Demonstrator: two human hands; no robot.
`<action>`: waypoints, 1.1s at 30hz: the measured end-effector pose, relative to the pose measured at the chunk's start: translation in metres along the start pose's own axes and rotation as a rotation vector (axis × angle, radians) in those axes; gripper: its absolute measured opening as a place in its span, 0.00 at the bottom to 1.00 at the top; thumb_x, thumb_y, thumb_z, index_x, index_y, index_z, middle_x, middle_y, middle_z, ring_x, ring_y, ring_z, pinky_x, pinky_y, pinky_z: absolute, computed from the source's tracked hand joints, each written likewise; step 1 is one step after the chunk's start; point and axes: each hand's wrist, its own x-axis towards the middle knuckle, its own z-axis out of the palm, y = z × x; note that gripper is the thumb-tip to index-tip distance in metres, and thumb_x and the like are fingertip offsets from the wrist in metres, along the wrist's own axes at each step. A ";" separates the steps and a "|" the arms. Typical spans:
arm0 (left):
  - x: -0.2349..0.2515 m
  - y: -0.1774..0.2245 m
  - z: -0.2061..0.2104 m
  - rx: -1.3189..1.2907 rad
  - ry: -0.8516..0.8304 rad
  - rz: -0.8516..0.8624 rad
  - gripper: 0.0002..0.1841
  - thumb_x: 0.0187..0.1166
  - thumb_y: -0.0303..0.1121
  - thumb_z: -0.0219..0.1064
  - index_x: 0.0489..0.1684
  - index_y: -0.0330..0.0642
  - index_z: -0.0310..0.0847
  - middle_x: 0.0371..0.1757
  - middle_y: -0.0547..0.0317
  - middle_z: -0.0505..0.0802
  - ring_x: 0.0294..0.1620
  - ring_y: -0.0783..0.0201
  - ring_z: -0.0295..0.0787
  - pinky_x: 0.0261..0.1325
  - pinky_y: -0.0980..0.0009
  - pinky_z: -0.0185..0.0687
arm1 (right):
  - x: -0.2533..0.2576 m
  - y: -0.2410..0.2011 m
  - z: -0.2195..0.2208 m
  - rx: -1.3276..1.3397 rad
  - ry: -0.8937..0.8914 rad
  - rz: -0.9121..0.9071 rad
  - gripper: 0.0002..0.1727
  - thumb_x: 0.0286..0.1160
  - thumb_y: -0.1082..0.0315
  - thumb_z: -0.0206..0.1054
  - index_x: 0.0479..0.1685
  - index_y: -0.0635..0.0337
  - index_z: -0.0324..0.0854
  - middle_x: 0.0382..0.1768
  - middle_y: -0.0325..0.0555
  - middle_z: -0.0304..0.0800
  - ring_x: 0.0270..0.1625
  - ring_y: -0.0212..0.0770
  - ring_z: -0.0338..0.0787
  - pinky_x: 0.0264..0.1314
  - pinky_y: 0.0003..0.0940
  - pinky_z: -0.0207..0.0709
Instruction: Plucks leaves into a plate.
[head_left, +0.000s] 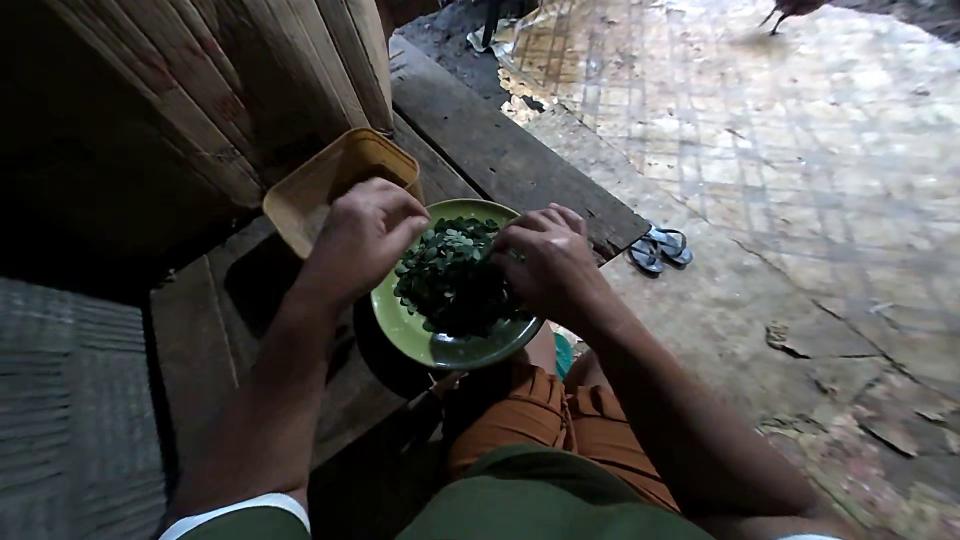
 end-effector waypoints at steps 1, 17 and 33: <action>-0.001 0.003 0.004 -0.033 -0.052 0.040 0.11 0.82 0.38 0.67 0.46 0.43 0.92 0.57 0.53 0.92 0.63 0.57 0.87 0.68 0.54 0.80 | -0.001 0.001 -0.005 0.039 -0.001 0.024 0.07 0.75 0.67 0.71 0.43 0.55 0.93 0.45 0.47 0.94 0.57 0.53 0.89 0.75 0.65 0.66; -0.003 0.031 0.037 -0.480 -0.078 -0.159 0.05 0.79 0.30 0.71 0.46 0.44 0.90 0.39 0.67 0.94 0.38 0.79 0.88 0.46 0.79 0.85 | -0.005 0.000 -0.019 0.288 -0.001 0.158 0.12 0.81 0.62 0.67 0.56 0.50 0.93 0.52 0.41 0.93 0.62 0.43 0.87 0.75 0.59 0.67; -0.004 0.045 0.045 -0.909 -0.167 -0.304 0.14 0.76 0.21 0.71 0.58 0.37 0.81 0.42 0.63 0.92 0.38 0.75 0.90 0.45 0.78 0.89 | -0.003 -0.010 -0.013 0.297 -0.025 0.140 0.08 0.78 0.64 0.70 0.44 0.57 0.92 0.40 0.43 0.91 0.52 0.42 0.88 0.70 0.55 0.69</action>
